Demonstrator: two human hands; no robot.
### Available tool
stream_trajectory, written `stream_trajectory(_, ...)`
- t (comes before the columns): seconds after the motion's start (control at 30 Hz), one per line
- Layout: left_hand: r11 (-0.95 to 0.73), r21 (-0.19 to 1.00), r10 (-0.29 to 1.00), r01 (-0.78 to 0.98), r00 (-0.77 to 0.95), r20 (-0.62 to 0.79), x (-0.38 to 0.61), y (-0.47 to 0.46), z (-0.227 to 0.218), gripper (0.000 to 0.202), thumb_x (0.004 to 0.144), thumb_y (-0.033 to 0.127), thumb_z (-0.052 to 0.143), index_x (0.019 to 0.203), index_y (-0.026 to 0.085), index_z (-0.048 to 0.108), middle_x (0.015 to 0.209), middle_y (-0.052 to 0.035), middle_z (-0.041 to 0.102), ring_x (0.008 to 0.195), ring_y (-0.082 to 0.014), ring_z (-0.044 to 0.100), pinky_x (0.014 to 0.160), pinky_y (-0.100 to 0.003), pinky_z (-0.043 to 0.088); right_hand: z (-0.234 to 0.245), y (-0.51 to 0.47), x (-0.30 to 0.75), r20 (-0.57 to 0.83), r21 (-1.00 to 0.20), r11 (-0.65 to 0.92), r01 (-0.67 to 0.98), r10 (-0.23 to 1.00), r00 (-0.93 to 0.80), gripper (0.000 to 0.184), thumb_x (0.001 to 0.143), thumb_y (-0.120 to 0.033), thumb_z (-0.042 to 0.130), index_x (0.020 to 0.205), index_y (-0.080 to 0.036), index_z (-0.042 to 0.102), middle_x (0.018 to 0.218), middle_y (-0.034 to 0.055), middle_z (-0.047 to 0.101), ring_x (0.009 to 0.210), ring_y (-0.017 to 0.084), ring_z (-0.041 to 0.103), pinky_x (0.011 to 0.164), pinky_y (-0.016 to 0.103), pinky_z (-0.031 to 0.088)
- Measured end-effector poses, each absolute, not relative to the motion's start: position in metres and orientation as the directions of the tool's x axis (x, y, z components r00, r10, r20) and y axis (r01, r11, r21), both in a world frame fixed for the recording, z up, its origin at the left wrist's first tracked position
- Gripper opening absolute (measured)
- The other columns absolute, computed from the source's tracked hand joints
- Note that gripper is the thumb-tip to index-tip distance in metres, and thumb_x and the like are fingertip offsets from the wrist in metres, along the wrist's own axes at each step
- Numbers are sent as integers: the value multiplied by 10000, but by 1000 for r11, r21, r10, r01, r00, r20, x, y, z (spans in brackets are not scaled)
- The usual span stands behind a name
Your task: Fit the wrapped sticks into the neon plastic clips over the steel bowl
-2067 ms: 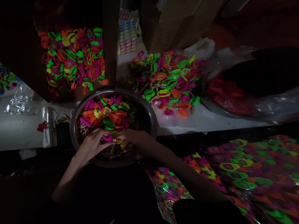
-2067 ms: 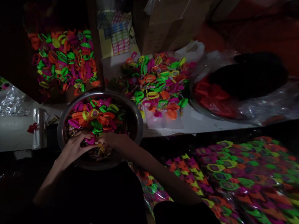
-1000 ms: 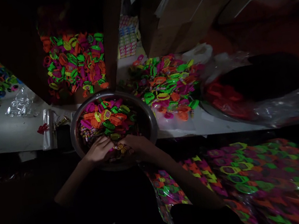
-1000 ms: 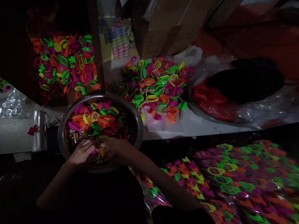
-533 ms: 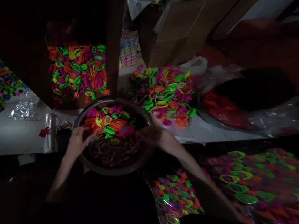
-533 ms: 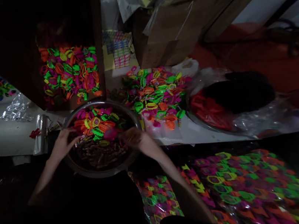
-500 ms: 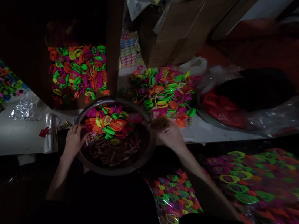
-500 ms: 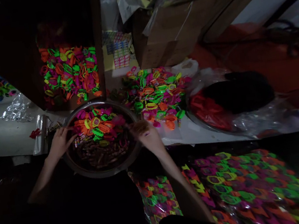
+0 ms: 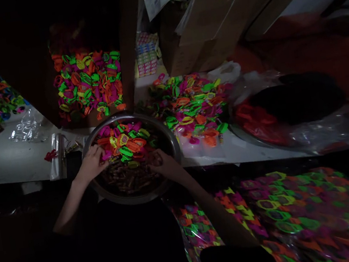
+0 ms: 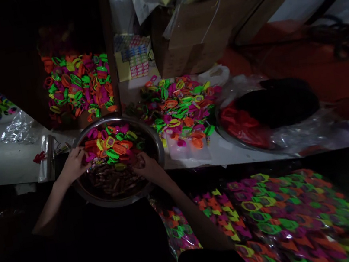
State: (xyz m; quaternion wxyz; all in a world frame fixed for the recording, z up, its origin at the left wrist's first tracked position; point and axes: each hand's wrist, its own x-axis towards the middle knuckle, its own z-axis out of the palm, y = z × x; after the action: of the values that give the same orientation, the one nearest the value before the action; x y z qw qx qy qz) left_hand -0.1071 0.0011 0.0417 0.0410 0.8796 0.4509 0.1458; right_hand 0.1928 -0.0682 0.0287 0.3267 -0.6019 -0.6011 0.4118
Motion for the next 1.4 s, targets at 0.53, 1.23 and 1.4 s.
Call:
stream_trajectory(0.53, -656, 393, 742, 644, 645, 182, -51, -55, 71, 233, 908, 396, 480, 934, 171, 535, 872, -36, 633, 795, -168, 638, 674, -271, 488, 56, -78, 162, 94, -989, 100, 106, 994, -61, 284, 705, -377, 671, 846, -202, 497, 825, 4, 599, 763, 145, 581, 744, 281, 486)
stream_trajectory(1.23, -802, 154, 596, 577, 755, 274, -48, -63, 91, 268, 954, 303, 403, 1173, 196, 514, 971, -46, 646, 900, -158, 637, 782, -281, 516, 70, -95, 165, 113, -708, 386, 591, 889, -444, 463, 713, -109, 582, 1171, -171, 551, 1131, 99, 650, 1014, 208, 630, 838, 308, 504)
stream_trajectory(1.4, -848, 25, 516, 529, 815, 265, -54, -64, 85, 216, 953, 251, 398, 1022, 153, 577, 877, -46, 649, 805, -158, 640, 719, -289, 522, 77, -99, 159, 96, -648, 462, 605, 838, -537, 492, 708, -37, 544, 1188, -145, 532, 1212, 137, 601, 1125, 215, 570, 903, 338, 477)
